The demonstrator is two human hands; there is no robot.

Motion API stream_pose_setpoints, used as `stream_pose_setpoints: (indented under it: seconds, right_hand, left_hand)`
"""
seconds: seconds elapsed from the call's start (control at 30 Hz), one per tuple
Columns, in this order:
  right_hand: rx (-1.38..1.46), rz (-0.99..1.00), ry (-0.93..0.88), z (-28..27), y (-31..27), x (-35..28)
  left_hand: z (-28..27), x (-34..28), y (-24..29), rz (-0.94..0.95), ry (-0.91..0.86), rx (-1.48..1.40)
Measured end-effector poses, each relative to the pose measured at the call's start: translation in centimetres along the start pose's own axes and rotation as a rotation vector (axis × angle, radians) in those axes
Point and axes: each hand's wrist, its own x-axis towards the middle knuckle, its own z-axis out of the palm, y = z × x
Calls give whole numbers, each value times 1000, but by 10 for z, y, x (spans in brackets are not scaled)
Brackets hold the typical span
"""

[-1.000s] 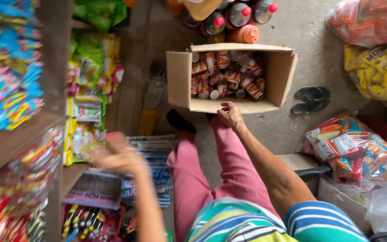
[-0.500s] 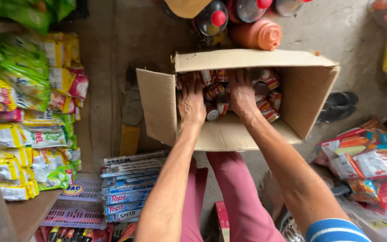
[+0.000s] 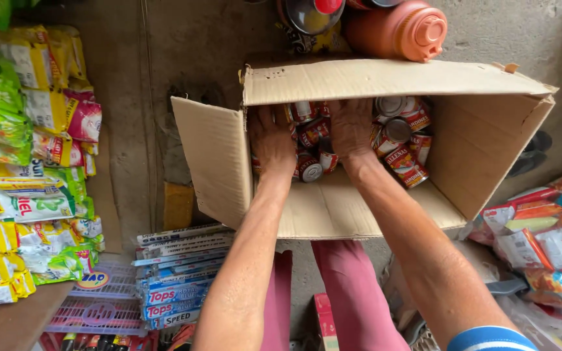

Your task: Stocking canned goods from a cardboard box onto store shelves.

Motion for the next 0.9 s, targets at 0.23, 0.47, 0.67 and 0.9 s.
stream_pose_setpoints:
  seconds: [0.23, 0.47, 0.67, 0.9]
  right_hand:
    - [-60, 148, -54, -1, -26, 15]
    - [-83, -34, 128, -13, -7, 10]
    - [336, 119, 0, -92, -31, -59]
    - [645, 178, 231, -198, -72, -90]
  left_hand:
    - [-16, 15, 4, 3, -57, -113]
    - [-7, -13, -6, 62, 177, -245]
    - [-76, -70, -16, 62, 13, -866]
    - [-157, -138, -18, 183, 169, -1010]
